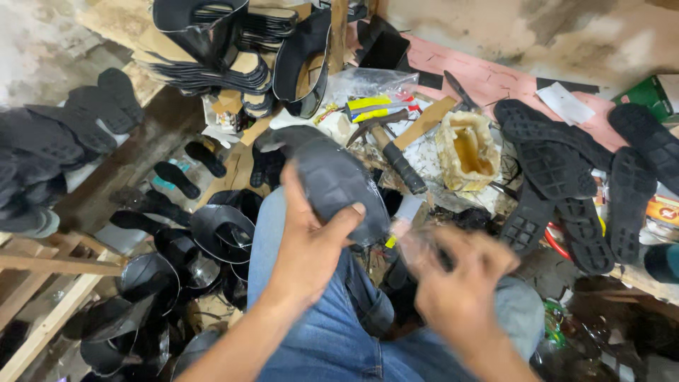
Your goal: The person repeatedly applies a viscous adhesive to the bottom of a black shoe sole using a small brush. They dip the brush into a container and spread the glue across the sole surface, then place the treated sole aside and pick up another to repeat the process.
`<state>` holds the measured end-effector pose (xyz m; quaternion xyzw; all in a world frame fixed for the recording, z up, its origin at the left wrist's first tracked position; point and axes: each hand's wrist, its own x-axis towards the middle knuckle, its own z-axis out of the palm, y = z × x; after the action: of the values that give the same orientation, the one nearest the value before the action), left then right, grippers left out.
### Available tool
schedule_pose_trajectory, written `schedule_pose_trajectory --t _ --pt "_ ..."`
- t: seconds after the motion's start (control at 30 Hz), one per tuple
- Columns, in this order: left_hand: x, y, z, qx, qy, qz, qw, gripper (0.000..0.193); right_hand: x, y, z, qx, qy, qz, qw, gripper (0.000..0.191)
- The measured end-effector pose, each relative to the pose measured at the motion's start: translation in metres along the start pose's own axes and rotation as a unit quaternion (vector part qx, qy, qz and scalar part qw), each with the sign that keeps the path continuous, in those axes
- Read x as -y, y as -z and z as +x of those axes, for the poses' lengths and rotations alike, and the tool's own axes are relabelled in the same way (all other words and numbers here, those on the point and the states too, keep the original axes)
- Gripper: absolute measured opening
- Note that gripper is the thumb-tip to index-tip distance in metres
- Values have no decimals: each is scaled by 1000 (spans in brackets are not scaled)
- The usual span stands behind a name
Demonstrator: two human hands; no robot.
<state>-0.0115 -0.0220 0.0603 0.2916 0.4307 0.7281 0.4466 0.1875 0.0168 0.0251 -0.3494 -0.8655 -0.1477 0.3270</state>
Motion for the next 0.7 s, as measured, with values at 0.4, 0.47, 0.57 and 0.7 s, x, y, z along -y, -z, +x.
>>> schedule_pose_trajectory --t 0.4,0.47,0.57,0.7 --pt "-19 -9 -9 104 -14 52 993 49 -98 -34 39 115 -126 -111 979 40" --pt "-14 -8 -9 132 27 83 987 42 -86 -19 42 81 -114 63 988 27" --pt "-6 -2 -9 186 88 83 975 38 -60 4 35 45 -34 221 974 32" --pt "-1 0 -5 233 125 6 964 34 -38 11 28 45 54 102 992 55"
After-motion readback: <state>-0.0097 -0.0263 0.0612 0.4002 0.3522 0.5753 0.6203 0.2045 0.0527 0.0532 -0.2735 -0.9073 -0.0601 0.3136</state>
